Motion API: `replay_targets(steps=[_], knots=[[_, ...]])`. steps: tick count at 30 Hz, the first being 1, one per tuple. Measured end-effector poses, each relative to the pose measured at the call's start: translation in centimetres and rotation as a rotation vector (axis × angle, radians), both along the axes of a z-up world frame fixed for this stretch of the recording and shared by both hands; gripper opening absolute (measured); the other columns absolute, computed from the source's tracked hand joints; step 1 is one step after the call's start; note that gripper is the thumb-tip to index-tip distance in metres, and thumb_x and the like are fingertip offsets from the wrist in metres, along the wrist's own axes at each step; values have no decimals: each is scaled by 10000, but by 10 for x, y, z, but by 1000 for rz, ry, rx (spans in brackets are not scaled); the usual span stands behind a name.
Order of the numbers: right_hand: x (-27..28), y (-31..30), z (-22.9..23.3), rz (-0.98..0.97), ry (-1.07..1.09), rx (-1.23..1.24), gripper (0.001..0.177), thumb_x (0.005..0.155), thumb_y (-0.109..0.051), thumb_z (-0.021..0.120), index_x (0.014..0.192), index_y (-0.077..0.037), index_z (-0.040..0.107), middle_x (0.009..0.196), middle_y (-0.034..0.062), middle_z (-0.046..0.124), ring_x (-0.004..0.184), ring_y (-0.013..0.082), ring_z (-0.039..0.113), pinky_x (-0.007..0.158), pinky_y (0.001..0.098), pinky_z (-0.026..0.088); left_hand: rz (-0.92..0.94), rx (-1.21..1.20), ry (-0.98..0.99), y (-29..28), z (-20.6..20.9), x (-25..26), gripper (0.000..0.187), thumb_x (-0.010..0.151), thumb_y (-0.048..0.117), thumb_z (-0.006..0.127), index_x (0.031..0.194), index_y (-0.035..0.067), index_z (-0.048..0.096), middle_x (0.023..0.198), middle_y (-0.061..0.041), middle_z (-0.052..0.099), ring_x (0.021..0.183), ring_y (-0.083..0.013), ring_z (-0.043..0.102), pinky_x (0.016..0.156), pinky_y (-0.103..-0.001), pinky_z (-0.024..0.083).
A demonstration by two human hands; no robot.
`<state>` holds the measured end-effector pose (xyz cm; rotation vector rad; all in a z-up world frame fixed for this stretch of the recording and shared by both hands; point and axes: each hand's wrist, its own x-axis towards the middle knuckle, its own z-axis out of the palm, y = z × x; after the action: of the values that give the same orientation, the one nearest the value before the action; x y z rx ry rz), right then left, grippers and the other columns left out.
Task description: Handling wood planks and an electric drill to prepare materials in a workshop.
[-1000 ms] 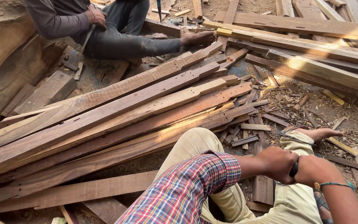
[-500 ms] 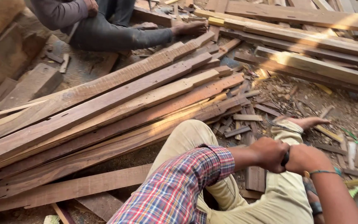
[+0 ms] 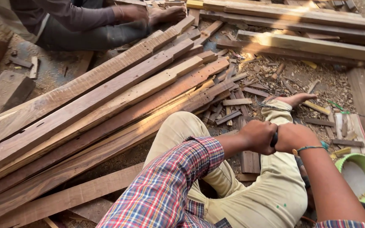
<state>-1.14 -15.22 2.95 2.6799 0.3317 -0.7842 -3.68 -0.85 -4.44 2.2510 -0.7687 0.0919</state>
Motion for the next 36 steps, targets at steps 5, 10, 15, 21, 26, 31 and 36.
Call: replay_targets(steps=[5, 10, 15, 21, 26, 31, 36], knots=[[-3, 8, 9, -2, 14, -34, 293, 712, -265, 720, 935, -106, 823, 1062, 180, 770, 1018, 357, 750, 927, 432, 608, 19, -17, -35, 1, -1, -1, 581, 610, 451, 799, 950, -2, 670, 897, -199, 725, 755, -381, 737, 726, -462, 604], [-3, 4, 6, -3, -4, -32, 296, 711, -266, 708, 939, -113, 819, 1049, 185, 776, 1002, 358, 758, 913, 435, 613, 24, -16, -37, 2, 0, -1, 553, 623, 442, 793, 941, 7, 668, 900, -199, 724, 760, -390, 733, 732, -471, 601], [-2, -2, -3, 11, 8, -24, 297, 700, -268, 710, 929, -119, 826, 1054, 184, 770, 1004, 366, 746, 910, 445, 607, 15, -22, 1, 2, 0, 0, 578, 619, 440, 808, 974, 8, 660, 909, -215, 717, 778, -408, 726, 733, -487, 592], [-5, 4, 8, -10, -9, -39, 301, 700, -269, 722, 936, -110, 820, 1050, 189, 769, 987, 369, 752, 896, 453, 608, -14, -34, -25, 4, 2, 2, 558, 597, 399, 820, 958, 10, 648, 909, -210, 712, 777, -411, 723, 730, -491, 590], [-8, 17, 22, 12, 12, -43, 331, 700, -287, 737, 952, -88, 814, 1039, 189, 775, 972, 359, 764, 881, 437, 618, 9, -15, -36, 5, 1, 3, 516, 628, 401, 806, 923, 13, 636, 887, -195, 711, 761, -403, 719, 718, -494, 589], [-9, 16, 21, -9, -3, -38, 334, 703, -257, 732, 985, -94, 806, 1072, 186, 767, 985, 357, 759, 881, 444, 616, 8, -34, -49, 6, 0, 2, 527, 605, 404, 806, 909, 9, 637, 862, -186, 711, 756, -396, 723, 710, -490, 592], [-7, 13, 14, 9, 4, -49, 337, 701, -259, 743, 981, -85, 813, 1072, 193, 770, 987, 351, 764, 890, 437, 615, 23, -36, -29, 4, -6, 0, 504, 616, 408, 795, 898, 17, 647, 865, -179, 714, 763, -392, 726, 713, -490, 594]])
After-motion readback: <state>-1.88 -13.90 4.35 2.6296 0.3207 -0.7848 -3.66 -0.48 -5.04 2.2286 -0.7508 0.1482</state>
